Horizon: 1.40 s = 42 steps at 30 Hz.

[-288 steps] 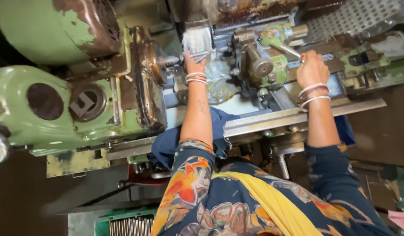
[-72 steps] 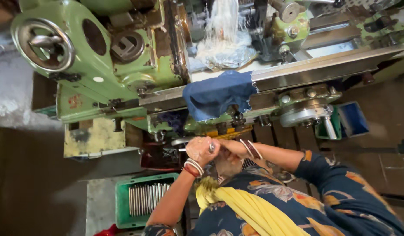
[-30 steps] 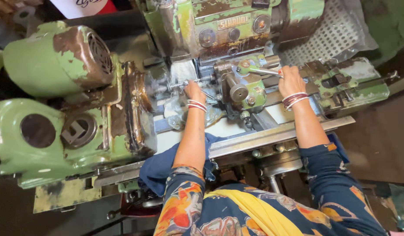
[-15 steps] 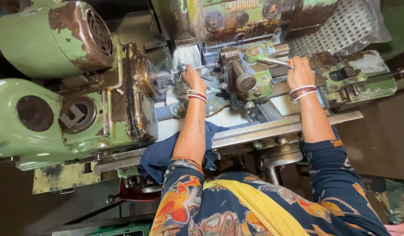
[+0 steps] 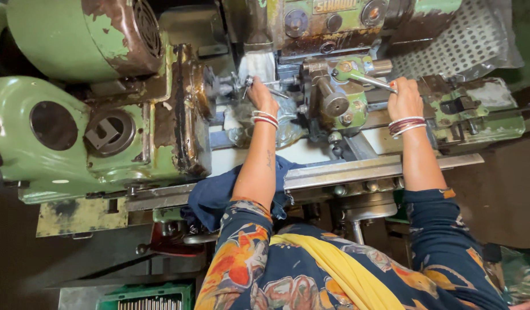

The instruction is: The person repeatedly picks metal rods from a tray, inserts them into a lathe chuck, operates the machine to machine the rod, removes the finished rod, and places it into a second tray. This cycle is repeated multiple times.

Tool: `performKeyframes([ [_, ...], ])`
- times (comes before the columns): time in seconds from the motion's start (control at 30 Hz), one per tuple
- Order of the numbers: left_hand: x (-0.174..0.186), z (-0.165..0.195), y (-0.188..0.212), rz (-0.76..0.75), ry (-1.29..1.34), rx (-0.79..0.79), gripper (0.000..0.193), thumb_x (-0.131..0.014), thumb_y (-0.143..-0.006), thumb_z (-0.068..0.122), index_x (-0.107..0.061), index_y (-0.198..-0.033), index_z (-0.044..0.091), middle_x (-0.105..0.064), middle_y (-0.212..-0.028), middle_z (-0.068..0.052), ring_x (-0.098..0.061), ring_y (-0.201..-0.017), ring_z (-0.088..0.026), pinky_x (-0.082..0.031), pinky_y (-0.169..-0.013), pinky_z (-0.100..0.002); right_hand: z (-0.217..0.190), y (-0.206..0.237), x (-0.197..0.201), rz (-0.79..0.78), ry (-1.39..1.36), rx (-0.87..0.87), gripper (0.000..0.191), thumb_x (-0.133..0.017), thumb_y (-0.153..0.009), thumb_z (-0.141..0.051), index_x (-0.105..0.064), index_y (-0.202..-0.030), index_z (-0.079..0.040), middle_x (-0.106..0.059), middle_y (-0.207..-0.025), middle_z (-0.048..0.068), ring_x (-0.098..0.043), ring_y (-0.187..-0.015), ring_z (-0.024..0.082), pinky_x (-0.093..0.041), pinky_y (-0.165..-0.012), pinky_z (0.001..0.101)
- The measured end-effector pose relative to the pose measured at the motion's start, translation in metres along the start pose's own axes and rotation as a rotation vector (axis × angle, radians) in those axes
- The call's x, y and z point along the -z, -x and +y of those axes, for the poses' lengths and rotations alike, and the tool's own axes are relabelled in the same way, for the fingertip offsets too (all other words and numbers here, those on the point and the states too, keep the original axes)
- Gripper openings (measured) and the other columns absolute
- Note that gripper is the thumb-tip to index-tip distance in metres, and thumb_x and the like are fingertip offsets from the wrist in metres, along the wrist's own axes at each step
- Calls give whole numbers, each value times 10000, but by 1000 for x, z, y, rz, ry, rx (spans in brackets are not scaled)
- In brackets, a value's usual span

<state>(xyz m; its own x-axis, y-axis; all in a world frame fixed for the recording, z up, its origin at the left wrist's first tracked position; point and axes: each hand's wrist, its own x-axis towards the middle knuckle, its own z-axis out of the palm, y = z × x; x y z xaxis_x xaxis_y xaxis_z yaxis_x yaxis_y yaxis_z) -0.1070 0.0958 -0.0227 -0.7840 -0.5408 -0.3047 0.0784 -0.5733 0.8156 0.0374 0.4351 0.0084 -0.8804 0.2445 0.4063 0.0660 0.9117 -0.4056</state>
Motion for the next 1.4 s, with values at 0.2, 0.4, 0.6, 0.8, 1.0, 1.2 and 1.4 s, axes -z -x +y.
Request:
performKeyframes([
  [0.2,-1,6,1,-14,-3,-4,429,-597,-960,281,-629,-1151,-102,-676,-1205,-223,-626,-1041,-291,-478,-940,-421,0,0,-1,37,-39,69,105,-569,-1086,-117,-642,-1145,-68,-595,-1120,277,-595,-965,517,-468,-825,595],
  [0.4,-1,20,12,31,-173,-67,421,-588,-939,292,-678,-1077,-95,-712,-1155,-245,-659,-1019,-326,-488,-911,-426,-3,-2,1,28,-16,109,110,-568,-1105,-110,-648,-1152,-50,-596,-1092,292,-591,-983,512,-465,-836,588],
  [0.6,1,29,16,33,-219,-62,443,-584,-948,304,-688,-1089,-104,-713,-1158,-243,-656,-1025,-338,-490,-904,-418,-10,-3,6,27,-12,101,124,-568,-1125,-126,-645,-1156,-34,-595,-1081,303,-587,-975,514,-459,-830,592],
  [0.8,2,24,16,35,-237,-88,453,-600,-945,341,-699,-1070,-83,-730,-1109,-213,-669,-975,-304,-499,-883,-405,-9,-1,7,15,-28,105,155,-554,-1115,-137,-655,-1169,-33,-603,-1095,306,-597,-980,522,-467,-841,587],
  [1.0,6,28,10,34,-326,-51,468,-667,-931,380,-706,-953,-85,-715,-974,-197,-638,-873,-277,-510,-819,-407,-16,-37,29,-420,37,-51,273,-531,-1068,-244,-708,-1127,-44,-672,-1036,307,-641,-990,514,-492,-901,583],
  [1.2,9,34,-11,55,290,-23,407,-748,-865,316,-700,-1068,-33,-701,-1088,-133,-622,-945,-236,-501,-851,-405,-36,6,4,-128,214,-77,233,-564,-1054,-222,-701,-1116,-45,-649,-1089,313,-630,-958,527,-484,-832,623],
  [1.4,7,17,-2,139,-167,93,508,-629,-920,382,-706,-1065,-99,-710,-1128,-231,-664,-983,-319,-503,-882,-409,-4,-19,9,-152,158,77,186,-609,-1024,-137,-688,-1158,-35,-616,-1150,311,-612,-999,529,-490,-864,609],
])
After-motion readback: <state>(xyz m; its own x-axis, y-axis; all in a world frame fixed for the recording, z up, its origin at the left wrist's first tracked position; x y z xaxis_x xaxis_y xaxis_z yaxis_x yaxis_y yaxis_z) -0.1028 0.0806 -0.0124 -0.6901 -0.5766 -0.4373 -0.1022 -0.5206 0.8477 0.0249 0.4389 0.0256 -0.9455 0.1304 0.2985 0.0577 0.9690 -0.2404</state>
